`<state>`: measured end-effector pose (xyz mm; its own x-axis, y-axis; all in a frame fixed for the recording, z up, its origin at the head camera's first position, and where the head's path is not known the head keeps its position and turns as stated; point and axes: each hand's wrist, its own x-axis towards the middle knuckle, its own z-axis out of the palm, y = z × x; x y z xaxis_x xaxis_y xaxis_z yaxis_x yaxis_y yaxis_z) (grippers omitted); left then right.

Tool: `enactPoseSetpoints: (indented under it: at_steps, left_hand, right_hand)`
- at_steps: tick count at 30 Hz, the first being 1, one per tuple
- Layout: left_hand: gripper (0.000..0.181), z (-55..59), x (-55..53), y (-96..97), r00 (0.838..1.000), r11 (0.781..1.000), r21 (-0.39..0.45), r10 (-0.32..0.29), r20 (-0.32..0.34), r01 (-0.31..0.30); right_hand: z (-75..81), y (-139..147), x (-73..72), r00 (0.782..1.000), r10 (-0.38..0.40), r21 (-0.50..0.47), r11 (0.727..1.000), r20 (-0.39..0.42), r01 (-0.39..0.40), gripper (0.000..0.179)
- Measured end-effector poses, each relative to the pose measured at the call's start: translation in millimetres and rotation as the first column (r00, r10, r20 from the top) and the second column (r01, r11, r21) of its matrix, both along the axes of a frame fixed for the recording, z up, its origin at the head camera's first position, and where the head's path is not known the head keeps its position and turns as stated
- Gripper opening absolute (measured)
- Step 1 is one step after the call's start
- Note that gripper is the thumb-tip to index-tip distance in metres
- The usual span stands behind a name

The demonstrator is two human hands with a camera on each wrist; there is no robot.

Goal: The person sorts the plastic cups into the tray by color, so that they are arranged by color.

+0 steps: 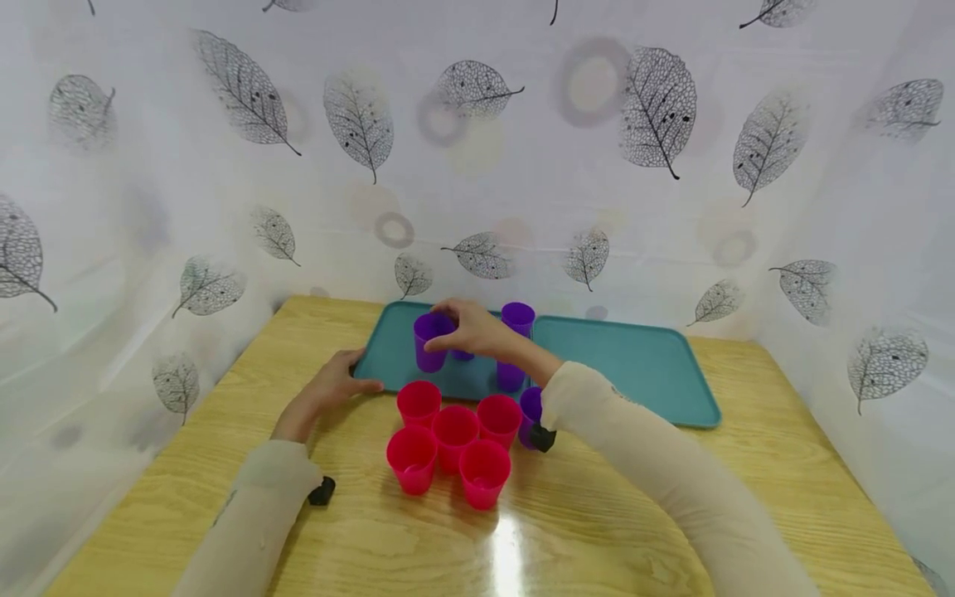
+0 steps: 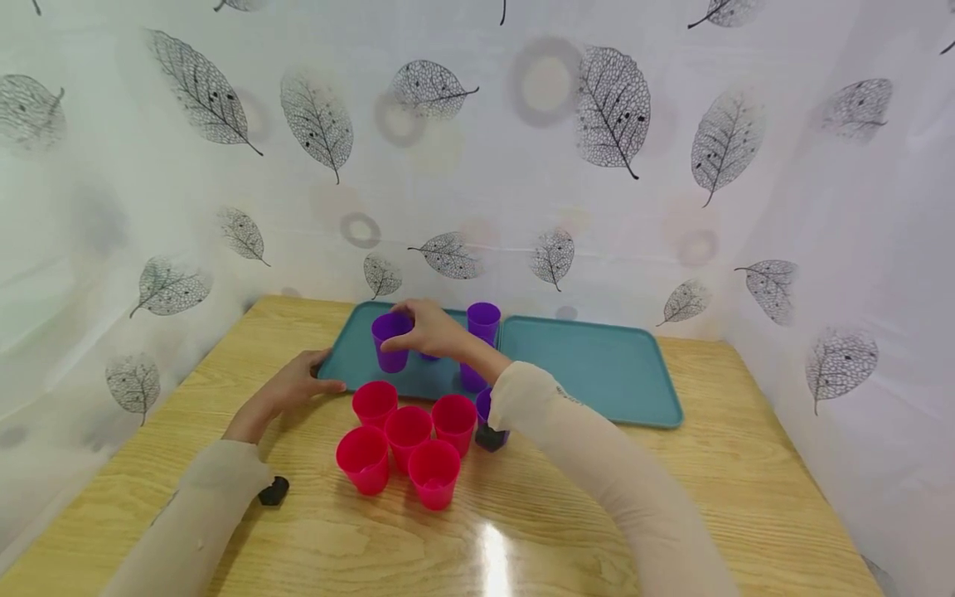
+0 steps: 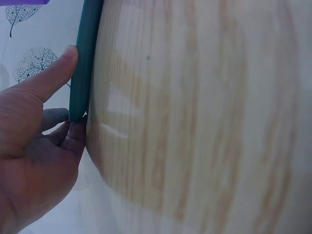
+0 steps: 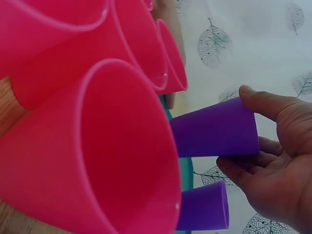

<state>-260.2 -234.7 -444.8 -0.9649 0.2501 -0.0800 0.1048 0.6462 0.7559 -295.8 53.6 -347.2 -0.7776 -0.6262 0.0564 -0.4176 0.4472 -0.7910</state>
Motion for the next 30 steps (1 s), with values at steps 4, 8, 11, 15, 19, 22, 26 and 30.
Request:
enactPoseSetpoints:
  at_steps: [4, 8, 11, 15, 19, 22, 26, 30]
  left_hand:
    - [0.083, 0.6, 2.3, 1.0, 1.0, 1.0, 0.0, -0.002, -0.008, 0.002]
    - [0.082, 1.2, 3.7, 1.9, 1.0, 1.0, -0.001, -0.003, -0.015, 0.003]
    - [0.082, 1.5, 4.3, 2.1, 1.0, 1.0, 0.0, -0.007, -0.016, 0.007]
    - [0.082, 1.6, 4.2, 2.0, 1.0, 1.0, -0.002, 0.0, -0.006, 0.0]
    - [0.081, 1.5, 2.6, 2.8, 1.0, 1.0, -0.003, 0.006, -0.008, -0.006]
    - [0.081, 1.1, 1.5, 3.2, 1.0, 1.0, 0.002, 0.001, -0.015, -0.001]
    - [0.082, 0.5, 1.4, 2.8, 1.0, 1.0, -0.005, 0.003, -0.007, -0.003]
    - [0.084, 0.4, 1.4, 2.1, 1.0, 1.0, -0.022, 0.018, 0.011, -0.017]
  right_hand:
    - [-5.4, -4, 0.4, 1.0, 0.013, 0.006, 1.0, 0.002, -0.013, 0.067]
    - [-11.7, -7, -1.1, 1.0, -0.003, -0.003, 1.0, 0.01, 0.003, 0.068]
    - [-17.3, -10, -2.5, 1.0, -0.017, 0.034, 0.999, -0.005, 0.017, 0.069]
    - [-22.2, -14, -2.7, 1.0, -0.018, 0.078, 0.997, -0.021, 0.019, 0.069]
    - [-24.5, -15, -1.7, 1.0, -0.007, 0.065, 0.998, -0.025, 0.009, 0.07]
    - [-27.6, -16, -2.0, 0.999, -0.007, 0.065, 0.998, -0.038, 0.01, 0.07]
    - [-33.5, -17, -4.3, 0.998, -0.001, 0.095, 0.995, -0.061, 0.007, 0.07]
    - [-37.2, -19, -5.6, 0.997, 0.015, 0.126, 0.992, -0.074, -0.005, 0.07]
